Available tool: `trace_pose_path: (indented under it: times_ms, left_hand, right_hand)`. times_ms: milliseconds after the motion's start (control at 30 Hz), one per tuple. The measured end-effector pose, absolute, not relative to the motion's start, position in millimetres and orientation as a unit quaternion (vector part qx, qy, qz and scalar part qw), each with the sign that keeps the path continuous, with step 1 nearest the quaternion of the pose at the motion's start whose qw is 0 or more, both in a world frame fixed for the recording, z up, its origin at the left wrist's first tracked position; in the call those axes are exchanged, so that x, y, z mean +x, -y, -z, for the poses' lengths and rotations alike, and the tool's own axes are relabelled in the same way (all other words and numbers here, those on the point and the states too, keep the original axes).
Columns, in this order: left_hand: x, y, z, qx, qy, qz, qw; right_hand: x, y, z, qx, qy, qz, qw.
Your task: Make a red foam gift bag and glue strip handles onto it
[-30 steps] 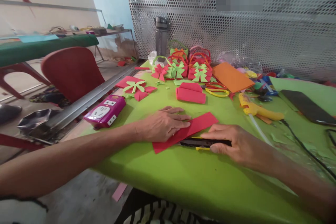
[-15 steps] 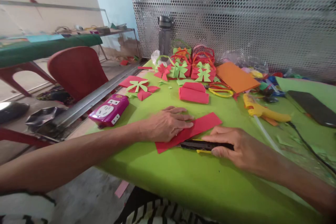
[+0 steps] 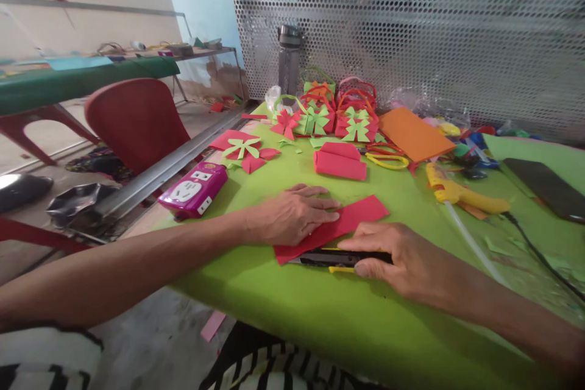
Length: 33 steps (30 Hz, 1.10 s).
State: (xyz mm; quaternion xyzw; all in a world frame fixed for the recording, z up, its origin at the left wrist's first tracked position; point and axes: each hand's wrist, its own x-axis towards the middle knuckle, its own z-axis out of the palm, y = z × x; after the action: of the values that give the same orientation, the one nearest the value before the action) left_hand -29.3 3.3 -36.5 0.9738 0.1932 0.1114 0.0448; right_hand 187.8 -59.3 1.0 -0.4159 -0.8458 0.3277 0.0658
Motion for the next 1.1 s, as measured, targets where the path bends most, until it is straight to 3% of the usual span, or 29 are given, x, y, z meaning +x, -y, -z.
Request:
trace_pose_path:
  times_ms: [400,533,700,900,1000,1100]
  left_hand:
    - [-29,-3,35,0.973,-0.201,-0.102,0.053]
    - [-29,-1,30,0.972,-0.199,-0.113,0.051]
    - [-29,-4,31,0.974,-0.187,-0.126,0.019]
    - [-33,-3,34,0.954,-0.239,-0.176,-0.041]
    - [-33,6,35,0.941,-0.249,-0.22,-0.056]
    - [-31,15,39,0.937,-0.259,-0.229,-0.048]
  right_hand:
    - [175,78,-5,-0.389,0.852,-0.344,0.058]
    - [198,71,-8,-0.4,0.849,-0.324,0.122]
    - [252,41,3,-0.58,0.771,-0.129,0.23]
    - [284,27,30,-0.734,0.663,0.054,0.141]
    - [281,32,41,-0.748,0.644,0.136,0.081]
    - [275,38,47,-0.735,0.644,0.202,0.072]
